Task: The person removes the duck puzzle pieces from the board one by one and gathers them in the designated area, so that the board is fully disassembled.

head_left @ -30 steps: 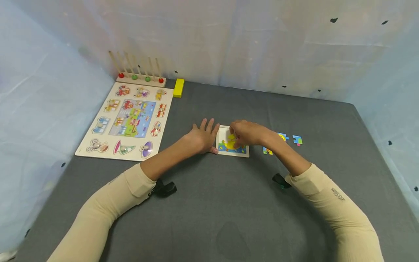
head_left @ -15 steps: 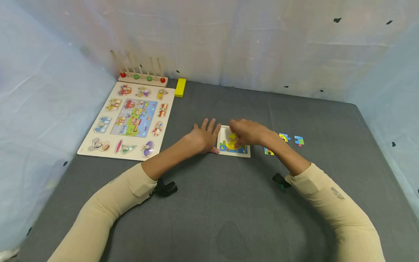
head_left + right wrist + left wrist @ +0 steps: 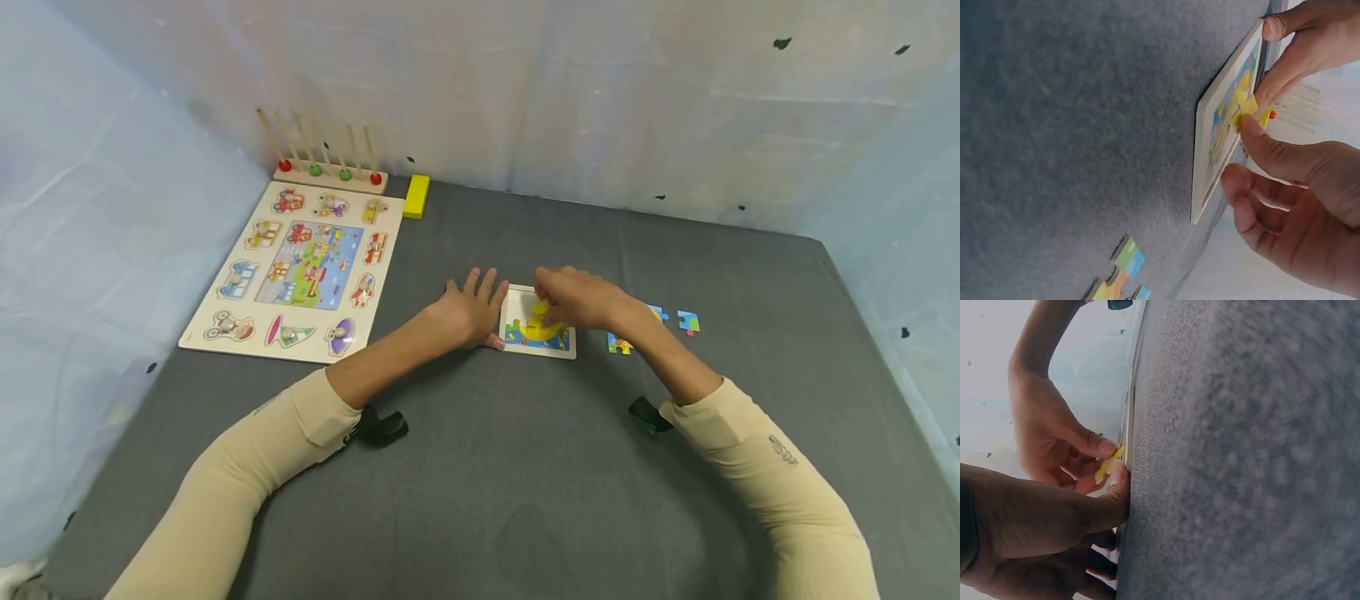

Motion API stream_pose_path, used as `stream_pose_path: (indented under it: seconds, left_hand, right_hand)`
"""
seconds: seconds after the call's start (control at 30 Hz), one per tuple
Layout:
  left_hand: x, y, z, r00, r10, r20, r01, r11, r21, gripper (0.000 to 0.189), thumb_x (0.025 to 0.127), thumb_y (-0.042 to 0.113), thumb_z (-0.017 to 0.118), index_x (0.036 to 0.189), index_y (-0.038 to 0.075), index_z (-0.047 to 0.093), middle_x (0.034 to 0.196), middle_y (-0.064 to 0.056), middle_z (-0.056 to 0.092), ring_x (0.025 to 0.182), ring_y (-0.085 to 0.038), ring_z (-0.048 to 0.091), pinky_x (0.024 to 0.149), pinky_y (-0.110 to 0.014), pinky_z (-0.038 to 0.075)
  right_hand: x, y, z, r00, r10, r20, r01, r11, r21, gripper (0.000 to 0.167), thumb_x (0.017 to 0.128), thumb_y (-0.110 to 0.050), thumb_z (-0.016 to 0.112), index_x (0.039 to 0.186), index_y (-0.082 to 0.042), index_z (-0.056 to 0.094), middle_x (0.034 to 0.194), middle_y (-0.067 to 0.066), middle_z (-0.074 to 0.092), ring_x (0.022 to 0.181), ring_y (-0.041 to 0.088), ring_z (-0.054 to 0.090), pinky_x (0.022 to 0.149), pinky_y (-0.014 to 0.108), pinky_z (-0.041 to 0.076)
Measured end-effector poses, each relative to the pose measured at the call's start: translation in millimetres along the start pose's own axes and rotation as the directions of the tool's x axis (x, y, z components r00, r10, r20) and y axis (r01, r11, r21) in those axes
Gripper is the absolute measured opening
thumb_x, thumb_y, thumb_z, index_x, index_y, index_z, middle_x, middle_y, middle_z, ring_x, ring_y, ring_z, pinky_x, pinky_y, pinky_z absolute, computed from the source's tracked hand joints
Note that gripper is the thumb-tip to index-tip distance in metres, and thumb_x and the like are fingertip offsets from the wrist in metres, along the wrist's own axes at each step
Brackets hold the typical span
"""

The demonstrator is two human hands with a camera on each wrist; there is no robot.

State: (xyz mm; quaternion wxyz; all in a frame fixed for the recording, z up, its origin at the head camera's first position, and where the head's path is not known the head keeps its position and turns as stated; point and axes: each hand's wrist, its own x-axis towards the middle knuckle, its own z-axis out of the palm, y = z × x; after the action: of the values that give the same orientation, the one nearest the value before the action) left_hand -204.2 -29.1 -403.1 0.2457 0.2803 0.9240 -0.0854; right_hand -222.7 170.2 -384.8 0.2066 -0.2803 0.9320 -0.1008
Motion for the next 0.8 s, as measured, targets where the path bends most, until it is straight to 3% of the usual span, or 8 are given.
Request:
stream_pose_path:
  seconds: [0.17, 0.43, 0.8]
  left_hand:
    - [-0.1, -1.0, -0.4, 1.0, -0.017, 0.017, 0.017, 1.0, -0.002, 0.1, 0.102, 0.062, 0.049, 0.168, 0.006, -0.001, 0.176, -0.022, -0.004, 0.164, -0.043, 0.003, 0.128, -0.063, 0.027]
    - [3.9, 0.2, 0.7, 1.0, -0.005, 0.021, 0.006, 1.0, -0.003, 0.101, 0.102, 0.062, 0.05, 0.168, 0.006, -0.001, 0.176, -0.023, -0.004, 0.164, -0.044, 0.003, 0.128, -0.063, 0.027]
    - [3.6, 0.2, 0.9, 1.0, -0.013, 0.016, 0.014, 1.0, -0.019, 0.102, 0.102, 0.061, 0.051, 0.168, 0.006, -0.003, 0.176, -0.022, -0.006, 0.164, -0.044, 0.001, 0.128, -0.064, 0.025]
  right_hand:
    - [-3.3, 3, -1, 0.991, -0.11, -0.07, 0.114, 0.992, 0.051, 0.022, 0.094, -0.003, 0.076, 0.099, -0.002, 0.054, 0.082, 0.009, 0.057, 0.069, 0.019, 0.05, 0.067, 0.033, 0.043]
    - [-10.7, 5, -6, 0.974, -0.196, -0.11, 0.209, 0.971, 0.117, 0.014, 0.097, 0.002, 0.07, 0.101, -0.001, 0.056, 0.086, 0.012, 0.065, 0.071, 0.019, 0.06, 0.068, 0.034, 0.05]
    - [-34.9, 17, -18, 0.97, -0.162, -0.183, 0.188, 0.974, 0.13, 0.012, 0.1, 0.006, 0.063, 0.11, 0.001, 0.059, 0.093, 0.013, 0.065, 0.08, 0.021, 0.061, 0.074, 0.037, 0.052]
